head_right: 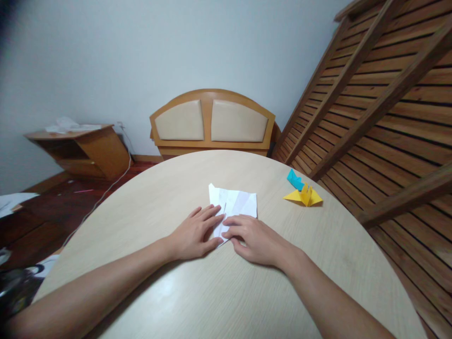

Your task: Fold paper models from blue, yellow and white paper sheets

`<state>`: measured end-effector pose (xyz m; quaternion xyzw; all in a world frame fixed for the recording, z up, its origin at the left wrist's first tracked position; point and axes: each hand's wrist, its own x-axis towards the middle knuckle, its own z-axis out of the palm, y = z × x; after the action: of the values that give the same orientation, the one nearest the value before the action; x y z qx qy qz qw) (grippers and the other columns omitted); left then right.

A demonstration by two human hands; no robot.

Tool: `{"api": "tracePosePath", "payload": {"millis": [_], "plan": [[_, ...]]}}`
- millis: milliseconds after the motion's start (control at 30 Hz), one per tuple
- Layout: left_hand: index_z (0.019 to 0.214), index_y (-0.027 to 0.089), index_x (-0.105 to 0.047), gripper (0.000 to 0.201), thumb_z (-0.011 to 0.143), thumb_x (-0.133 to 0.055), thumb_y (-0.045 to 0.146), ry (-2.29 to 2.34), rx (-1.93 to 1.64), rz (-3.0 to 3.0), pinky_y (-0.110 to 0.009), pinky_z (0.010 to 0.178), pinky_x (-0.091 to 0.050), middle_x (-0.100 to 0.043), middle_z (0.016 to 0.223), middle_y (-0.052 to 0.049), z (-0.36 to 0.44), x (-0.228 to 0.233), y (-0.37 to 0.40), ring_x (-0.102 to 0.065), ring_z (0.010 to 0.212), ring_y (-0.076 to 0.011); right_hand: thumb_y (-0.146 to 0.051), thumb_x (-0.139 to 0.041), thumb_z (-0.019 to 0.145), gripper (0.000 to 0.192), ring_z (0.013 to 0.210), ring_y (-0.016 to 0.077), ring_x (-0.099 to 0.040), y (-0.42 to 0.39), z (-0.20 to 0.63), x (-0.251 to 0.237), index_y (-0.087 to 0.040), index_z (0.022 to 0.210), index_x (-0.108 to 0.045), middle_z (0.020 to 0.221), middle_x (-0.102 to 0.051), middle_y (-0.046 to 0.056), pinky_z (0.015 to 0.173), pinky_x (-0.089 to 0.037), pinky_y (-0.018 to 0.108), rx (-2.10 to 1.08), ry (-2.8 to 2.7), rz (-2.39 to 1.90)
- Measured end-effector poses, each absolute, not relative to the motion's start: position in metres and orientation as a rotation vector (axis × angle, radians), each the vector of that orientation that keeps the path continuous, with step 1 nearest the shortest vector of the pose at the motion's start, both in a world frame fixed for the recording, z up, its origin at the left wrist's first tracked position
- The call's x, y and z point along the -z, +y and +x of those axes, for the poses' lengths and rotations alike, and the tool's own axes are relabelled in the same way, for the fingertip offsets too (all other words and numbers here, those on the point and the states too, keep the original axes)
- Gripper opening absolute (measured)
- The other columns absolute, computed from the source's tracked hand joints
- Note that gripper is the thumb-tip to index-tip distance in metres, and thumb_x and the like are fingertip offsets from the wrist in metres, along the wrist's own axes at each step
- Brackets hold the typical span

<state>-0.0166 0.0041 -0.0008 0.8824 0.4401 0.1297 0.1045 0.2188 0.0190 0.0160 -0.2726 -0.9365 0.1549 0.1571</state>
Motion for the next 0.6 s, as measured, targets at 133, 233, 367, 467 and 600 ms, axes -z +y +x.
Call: {"api": "tracePosePath", "payload": {"millis": [133, 233, 367, 467, 600], "plan": [[0.151, 0.021, -0.041, 0.066, 0.096, -0.046, 0.058, 1.272, -0.292, 2.625, -0.059, 0.118, -0.026, -0.034, 0.161, -0.014, -0.0202, -0.0043, 0.0045, -0.03, 0.148, -0.0354, -0.014, -0.053, 0.091, 0.03, 0.123, 0.0223, -0.059, 0.0218, 0.2211, -0.0115, -0.024, 0.111, -0.074, 0.131, -0.064, 0.008, 0.105, -0.047, 0.038, -0.461, -2.677, -0.777], [0.152, 0.02, -0.039, 0.068, 0.096, -0.047, 0.058, 1.27, -0.265, 2.614, -0.06, 0.118, -0.026, -0.031, 0.161, -0.014, -0.0208, -0.0071, 0.0052, -0.029, 0.149, -0.0357, -0.014, -0.053, 0.092, 0.031, 0.122, 0.0222, -0.06, 0.0218, 0.2223, -0.0103, -0.025, 0.112, -0.074, 0.132, -0.064, 0.007, 0.105, -0.047, 0.038, -0.461, -2.676, -0.787], [0.152, 0.017, -0.038, 0.07, 0.096, -0.048, 0.057, 1.262, -0.242, 2.618, -0.061, 0.118, -0.026, -0.03, 0.162, -0.015, -0.0204, -0.0088, 0.0058, -0.027, 0.149, -0.0361, -0.014, -0.052, 0.092, 0.031, 0.122, 0.0219, -0.06, 0.0208, 0.2223, -0.0105, -0.025, 0.111, -0.074, 0.131, -0.065, 0.007, 0.105, -0.047, 0.037, -0.458, -2.663, -0.79], [0.151, 0.015, -0.04, 0.069, 0.095, -0.049, 0.056, 1.269, -0.25, 2.638, -0.06, 0.118, -0.027, -0.031, 0.161, -0.016, -0.0203, -0.0088, 0.0049, -0.028, 0.149, -0.0359, -0.014, -0.052, 0.092, 0.031, 0.122, 0.0218, -0.06, 0.0204, 0.2218, -0.0109, -0.024, 0.111, -0.074, 0.132, -0.065, 0.007, 0.105, -0.047, 0.037, -0.454, -2.659, -0.79], [0.15, 0.015, -0.041, 0.067, 0.095, -0.049, 0.053, 1.281, -0.292, 2.651, -0.058, 0.118, -0.028, -0.035, 0.159, -0.017, -0.0205, -0.0063, 0.0028, -0.031, 0.148, -0.0354, -0.014, -0.052, 0.092, 0.03, 0.123, 0.0218, -0.06, 0.0202, 0.2216, -0.0115, -0.023, 0.112, -0.074, 0.132, -0.065, 0.008, 0.106, -0.046, 0.037, -0.453, -2.658, -0.801]]}}
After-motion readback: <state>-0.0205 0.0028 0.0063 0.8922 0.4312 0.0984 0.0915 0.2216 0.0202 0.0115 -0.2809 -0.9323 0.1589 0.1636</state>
